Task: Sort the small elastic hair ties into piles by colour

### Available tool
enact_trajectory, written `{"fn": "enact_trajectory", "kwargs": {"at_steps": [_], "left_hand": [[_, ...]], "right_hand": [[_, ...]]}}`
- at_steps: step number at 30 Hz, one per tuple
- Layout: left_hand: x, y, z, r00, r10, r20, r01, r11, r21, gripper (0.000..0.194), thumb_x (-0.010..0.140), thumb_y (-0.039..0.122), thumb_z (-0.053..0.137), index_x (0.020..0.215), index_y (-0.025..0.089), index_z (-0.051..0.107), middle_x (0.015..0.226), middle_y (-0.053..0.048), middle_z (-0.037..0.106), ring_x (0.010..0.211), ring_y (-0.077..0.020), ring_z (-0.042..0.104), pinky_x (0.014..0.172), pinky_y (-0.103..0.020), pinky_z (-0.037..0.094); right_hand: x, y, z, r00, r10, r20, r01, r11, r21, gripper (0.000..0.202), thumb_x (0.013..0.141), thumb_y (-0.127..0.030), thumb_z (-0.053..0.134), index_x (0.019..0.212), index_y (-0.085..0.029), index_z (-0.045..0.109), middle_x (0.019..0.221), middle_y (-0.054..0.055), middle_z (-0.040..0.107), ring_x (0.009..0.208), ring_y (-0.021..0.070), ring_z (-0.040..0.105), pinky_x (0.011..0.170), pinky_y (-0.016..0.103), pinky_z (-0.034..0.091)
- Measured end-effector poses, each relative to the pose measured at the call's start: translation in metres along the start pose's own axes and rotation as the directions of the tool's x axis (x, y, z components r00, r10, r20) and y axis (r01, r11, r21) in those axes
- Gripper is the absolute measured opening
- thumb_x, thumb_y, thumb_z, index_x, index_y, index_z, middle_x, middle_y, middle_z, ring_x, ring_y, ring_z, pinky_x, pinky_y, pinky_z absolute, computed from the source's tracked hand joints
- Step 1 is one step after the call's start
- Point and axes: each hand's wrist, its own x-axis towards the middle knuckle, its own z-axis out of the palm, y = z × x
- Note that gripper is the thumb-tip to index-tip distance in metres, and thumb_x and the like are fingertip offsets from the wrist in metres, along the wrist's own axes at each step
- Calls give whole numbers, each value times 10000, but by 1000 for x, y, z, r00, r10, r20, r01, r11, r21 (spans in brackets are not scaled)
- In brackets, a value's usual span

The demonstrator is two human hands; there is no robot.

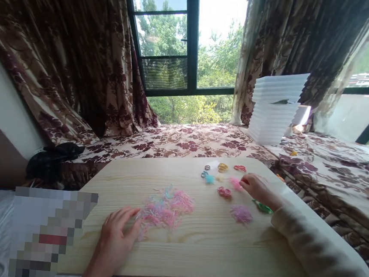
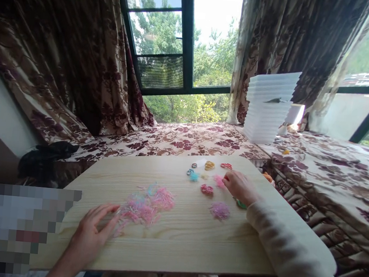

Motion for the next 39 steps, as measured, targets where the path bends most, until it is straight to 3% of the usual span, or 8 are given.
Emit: {"fn": "enact_trajectory", "kwargs": {"at_steps": [5,10,13,16,21,32,39], "left_hand": [[0,3,1,1000,0,-16,0,1000,-10,258,871,406,551,968,224,707,1029,-72,745,1020,-275,665,969,-461,501],[2,9,-1,999,-8,-35,6,999,-41,250,871,381,557,979,207,698,1005,-83,739,1000,-272,658,978,-465,498],[4,17,-6,999,-13,-38,11,999,-51,224,872,345,559,983,206,695,995,-85,734,999,-269,656,972,-462,502],[6,24,-9,999,-19,-39,17,999,-46,190,865,302,572,967,201,696,984,-89,729,985,-267,657,947,-460,512],[6,29,-12,999,-21,-37,19,998,-53,168,875,273,576,978,208,691,987,-86,723,992,-261,652,947,-459,511],[6,31,-14,999,-27,-34,24,996,-81,149,868,244,586,978,222,684,996,-76,721,1006,-257,651,961,-465,508],[6,32,-14,999,-17,-38,15,998,-68,139,862,234,600,970,222,687,994,-77,724,1004,-257,657,950,-459,511]], "right_hand": [[-7,6,-20,1000,-8,-30,8,1000,-8,306,855,-298,486,641,-200,682,718,82,690,630,178,596,581,290,400],[-49,-9,-42,997,-19,-78,22,999,40,325,872,-392,468,738,-214,705,816,78,699,719,200,638,653,308,462],[-81,-45,-30,995,-48,-91,66,974,216,355,896,-460,467,777,-233,713,784,62,689,674,197,645,618,309,488],[-102,-86,-1,993,-95,-70,114,912,394,330,901,-443,476,819,-238,721,802,64,700,675,189,661,611,299,519],[-102,-133,33,991,-122,-53,133,870,475,327,917,-367,435,875,-217,723,841,81,709,729,186,676,644,293,531],[-99,-148,32,988,-139,-72,156,919,361,337,937,-384,422,832,-236,706,836,49,701,736,174,670,621,271,489],[-92,-155,36,979,-199,-36,199,918,344,314,931,-316,441,968,-248,745,866,57,699,766,184,671,642,286,498]]}}
